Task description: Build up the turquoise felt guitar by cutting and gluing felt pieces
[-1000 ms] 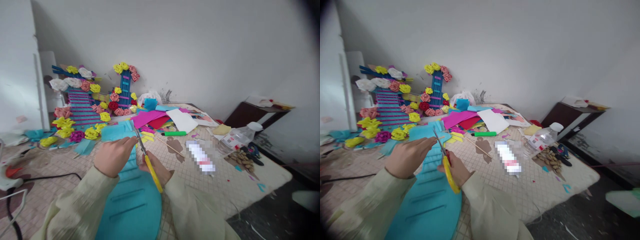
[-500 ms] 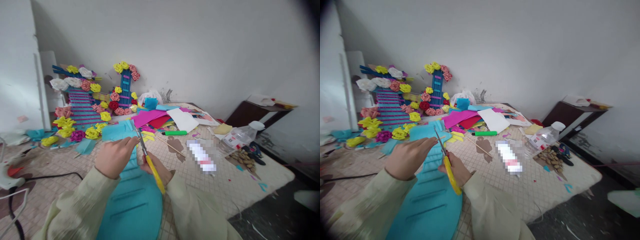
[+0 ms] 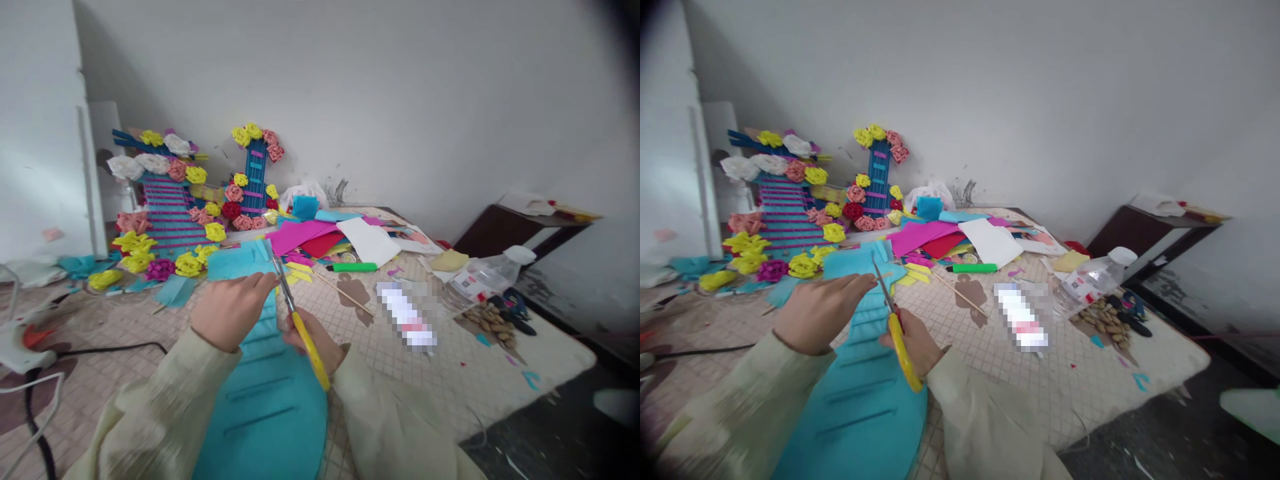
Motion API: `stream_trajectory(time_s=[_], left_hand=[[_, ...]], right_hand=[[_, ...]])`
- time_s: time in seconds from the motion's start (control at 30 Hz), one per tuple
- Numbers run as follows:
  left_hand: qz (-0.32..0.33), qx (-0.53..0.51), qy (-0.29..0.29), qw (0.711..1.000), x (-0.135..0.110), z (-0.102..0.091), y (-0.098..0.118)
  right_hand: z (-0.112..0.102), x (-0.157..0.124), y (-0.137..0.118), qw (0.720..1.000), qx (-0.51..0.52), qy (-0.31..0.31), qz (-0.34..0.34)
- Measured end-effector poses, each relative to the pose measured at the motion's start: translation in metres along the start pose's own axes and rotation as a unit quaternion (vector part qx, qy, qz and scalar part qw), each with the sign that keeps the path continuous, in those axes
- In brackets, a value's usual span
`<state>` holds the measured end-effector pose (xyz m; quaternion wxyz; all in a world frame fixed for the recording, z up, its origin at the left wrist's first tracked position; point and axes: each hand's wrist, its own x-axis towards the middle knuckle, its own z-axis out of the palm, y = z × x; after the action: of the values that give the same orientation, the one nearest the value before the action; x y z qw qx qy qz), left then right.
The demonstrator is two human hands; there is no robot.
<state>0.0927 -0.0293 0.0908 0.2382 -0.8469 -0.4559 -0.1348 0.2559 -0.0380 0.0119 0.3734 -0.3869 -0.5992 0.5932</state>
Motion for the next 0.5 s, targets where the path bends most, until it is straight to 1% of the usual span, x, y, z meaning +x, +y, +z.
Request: stream_trajectory(time_s=[0.2,0.4,0.5], left_hand=[[0.002,-0.015,0.003,1.000,0.0014,-0.0027,0.0021],[-0.004,-0.018,0.005,1.000,0.0035,-0.0071,0.0061],[-0.003,-0.017,-0.012,1.000,0.0032,-0.0083,0.0055]], right_hand=[[-0.0017,0.0003,0.0015,0.999,-0.034,-0.004,-0.004],[-0.0040,0.0000,0.0021,0.995,-0.093,0.007,-0.042],[-0.0038,-0.0010,-0.0017,0.995,-0.100,0.009,-0.028]])
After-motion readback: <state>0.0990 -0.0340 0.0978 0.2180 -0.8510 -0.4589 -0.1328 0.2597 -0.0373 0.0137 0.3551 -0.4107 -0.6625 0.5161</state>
